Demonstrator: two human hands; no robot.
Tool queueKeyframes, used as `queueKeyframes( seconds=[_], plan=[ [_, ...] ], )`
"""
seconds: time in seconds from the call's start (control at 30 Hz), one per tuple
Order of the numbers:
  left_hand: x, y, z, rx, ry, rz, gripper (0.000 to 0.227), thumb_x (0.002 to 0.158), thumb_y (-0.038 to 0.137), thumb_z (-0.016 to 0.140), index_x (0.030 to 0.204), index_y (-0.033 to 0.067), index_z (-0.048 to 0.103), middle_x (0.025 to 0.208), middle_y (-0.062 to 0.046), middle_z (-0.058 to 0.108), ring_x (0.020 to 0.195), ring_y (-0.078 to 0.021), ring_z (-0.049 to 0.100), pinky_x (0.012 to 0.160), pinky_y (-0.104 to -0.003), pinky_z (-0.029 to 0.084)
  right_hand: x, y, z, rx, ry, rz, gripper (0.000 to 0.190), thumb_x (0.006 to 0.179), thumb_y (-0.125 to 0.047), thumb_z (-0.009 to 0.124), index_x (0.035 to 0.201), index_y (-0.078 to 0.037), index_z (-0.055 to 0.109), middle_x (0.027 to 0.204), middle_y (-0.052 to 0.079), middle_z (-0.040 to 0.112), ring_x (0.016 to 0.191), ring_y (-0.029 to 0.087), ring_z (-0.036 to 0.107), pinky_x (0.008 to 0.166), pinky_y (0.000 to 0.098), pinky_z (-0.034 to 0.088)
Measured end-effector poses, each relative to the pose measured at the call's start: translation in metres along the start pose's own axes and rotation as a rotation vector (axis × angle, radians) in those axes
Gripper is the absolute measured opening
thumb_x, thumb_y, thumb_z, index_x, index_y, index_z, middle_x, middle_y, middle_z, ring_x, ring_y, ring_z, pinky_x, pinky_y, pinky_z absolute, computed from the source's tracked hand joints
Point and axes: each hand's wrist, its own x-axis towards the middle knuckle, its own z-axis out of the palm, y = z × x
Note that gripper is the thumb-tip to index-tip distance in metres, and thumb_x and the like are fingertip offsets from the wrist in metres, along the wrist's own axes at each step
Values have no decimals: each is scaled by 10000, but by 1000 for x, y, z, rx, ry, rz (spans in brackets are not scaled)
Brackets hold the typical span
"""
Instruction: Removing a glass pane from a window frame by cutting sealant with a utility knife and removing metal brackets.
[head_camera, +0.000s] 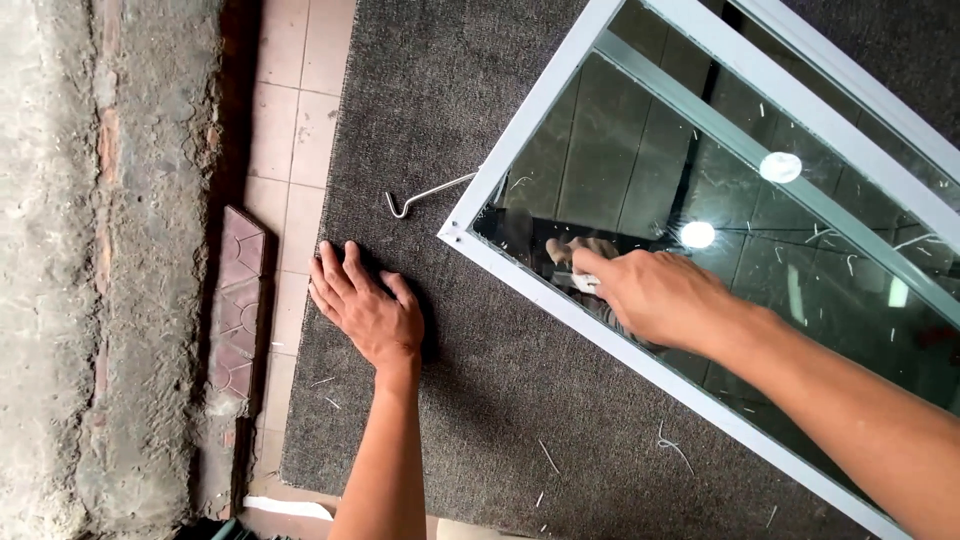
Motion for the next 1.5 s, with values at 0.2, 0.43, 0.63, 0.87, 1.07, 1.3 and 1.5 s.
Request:
queueKeyframes(
  seconds=[0.2,0.43,0.63,0.87,1.07,1.3,1.5],
  plan=[
    [0,-1,2,3,-25,-14,646,945,272,596,1576,141,551,1768,-141,379,1670,-396,257,1362,-569,162,67,-28,6,163,295,-105,426,1093,-45,486,1509,-104,555,836,231,794,643,434,782,605,523,608],
    [2,0,0,4,-48,-29,645,952,275,598,1581,146,542,1783,-139,358,1680,-394,235,1369,-569,139,58,-35,-21,113,198,-130,510,1098,-22,459,1581,-169,530,773,219,781,579,361,751,593,467,606],
    [1,2,0,7,-71,-45,638,956,277,576,1579,145,540,1784,-136,350,1687,-393,216,1384,-566,112,70,-23,-29,27,125,-124,520,1086,-62,491,1593,-165,539,740,191,788,549,324,721,600,422,585],
    [-2,0,0,14,-62,-28,655,943,271,603,1582,148,526,1774,-141,355,1678,-391,234,1380,-565,132,53,-35,-13,-9,126,-148,487,1114,-25,436,1580,-157,491,809,209,791,619,364,779,622,454,630],
    [-1,3,0,-3,-53,-28,649,937,274,602,1569,139,539,1770,-148,364,1675,-394,238,1384,-566,116,53,-19,-31,-127,81,-131,451,1110,-73,457,1552,-136,528,718,141,773,531,289,725,577,417,584],
    [2,0,-1,14,-29,-14,649,933,267,625,1564,137,550,1769,-147,373,1669,-394,254,1377,-572,144,69,-39,12,9,306,-217,461,1112,-4,371,1551,-83,489,744,209,723,557,378,742,567,501,602],
    [1,2,-3,10,-38,-22,650,939,265,610,1572,139,536,1772,-147,365,1668,-396,253,1380,-568,135,46,-8,21,-25,243,-68,426,1105,-67,466,1518,-119,558,906,198,810,745,405,809,670,506,636]
  ],
)
